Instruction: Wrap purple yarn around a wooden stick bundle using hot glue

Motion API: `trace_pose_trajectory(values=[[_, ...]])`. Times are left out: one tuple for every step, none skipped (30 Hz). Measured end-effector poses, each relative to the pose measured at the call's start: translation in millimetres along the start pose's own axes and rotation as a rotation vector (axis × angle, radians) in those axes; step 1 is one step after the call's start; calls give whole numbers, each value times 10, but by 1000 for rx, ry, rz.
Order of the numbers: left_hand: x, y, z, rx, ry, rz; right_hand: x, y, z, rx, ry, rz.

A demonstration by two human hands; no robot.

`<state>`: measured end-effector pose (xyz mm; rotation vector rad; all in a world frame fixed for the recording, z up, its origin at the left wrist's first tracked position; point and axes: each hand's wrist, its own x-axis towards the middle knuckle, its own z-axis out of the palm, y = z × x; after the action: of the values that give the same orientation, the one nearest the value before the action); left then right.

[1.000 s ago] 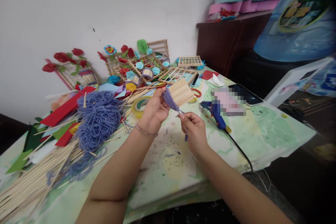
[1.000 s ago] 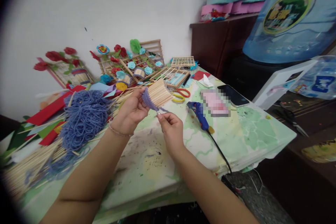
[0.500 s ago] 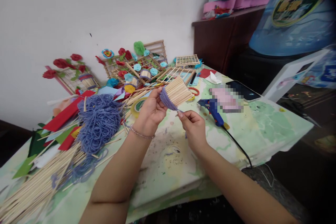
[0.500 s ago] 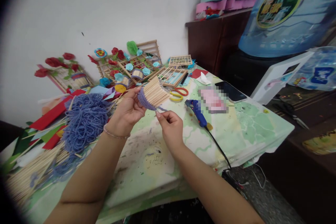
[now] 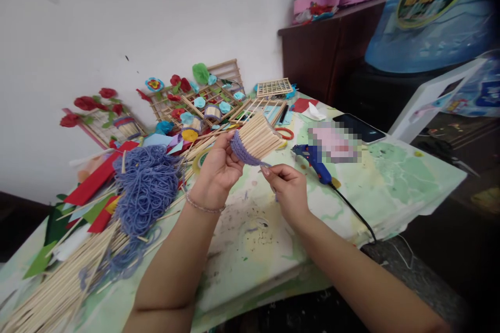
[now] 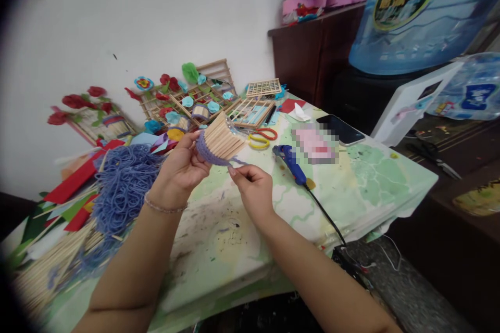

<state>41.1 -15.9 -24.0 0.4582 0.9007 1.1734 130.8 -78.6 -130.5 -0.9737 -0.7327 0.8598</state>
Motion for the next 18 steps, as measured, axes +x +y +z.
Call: trace_pose_trajectory(values=[[-6, -1, 2, 10, 3, -3, 3, -8, -4, 5, 3, 2], [-12, -1, 6, 19, 9, -3, 6, -16, -8, 10, 5, 5], [-20, -1, 11, 28, 14, -4, 9, -25, -12, 16, 5, 10], [-29, 0, 17, 36, 19, -6, 12, -34, -17, 23, 3, 16], [-40, 1, 25, 44, 21, -10, 16, -42, -22, 31, -1, 24], [-53, 1, 33, 49, 21, -13, 19, -49, -28, 40, -7, 32], [-66, 1, 41, 52, 16, -14, 22, -55, -34, 50, -14, 41], [-80, -1, 48, 53, 11, -12, 25, -60, -40, 60, -22, 50], [-94, -3, 53, 54, 8, -7, 28, -65, -47, 69, -32, 59], [-108, -7, 56, 55, 7, -1, 31, -69, -54, 77, -42, 66], [-122, -12, 57, 58, 8, 4, 34, -73, -61, 83, -52, 73], [-135, -17, 57, 64, 8, 8, 37, -76, -68, 88, -62, 79], [-148, -23, 56, 71, 6, 9, 40, -78, -76, 91, -72, 84], [-160, -28, 56, 77, 1, 11, 43, -80, -83, 92, -81, 89], [-171, -32, 56, 80, -7, 13, 47, -80, -90, 93, -90, 94], [-180, -34, 56, 82, -15, 14, 51, -80, -97, 93, -99, 98], [-187, -33, 56, 84, -23, 18, 56, -79, -103, 93, -107, 103], [-191, -30, 55, 87, -29, 23, 62, -76, -108, 91, -114, 107]])
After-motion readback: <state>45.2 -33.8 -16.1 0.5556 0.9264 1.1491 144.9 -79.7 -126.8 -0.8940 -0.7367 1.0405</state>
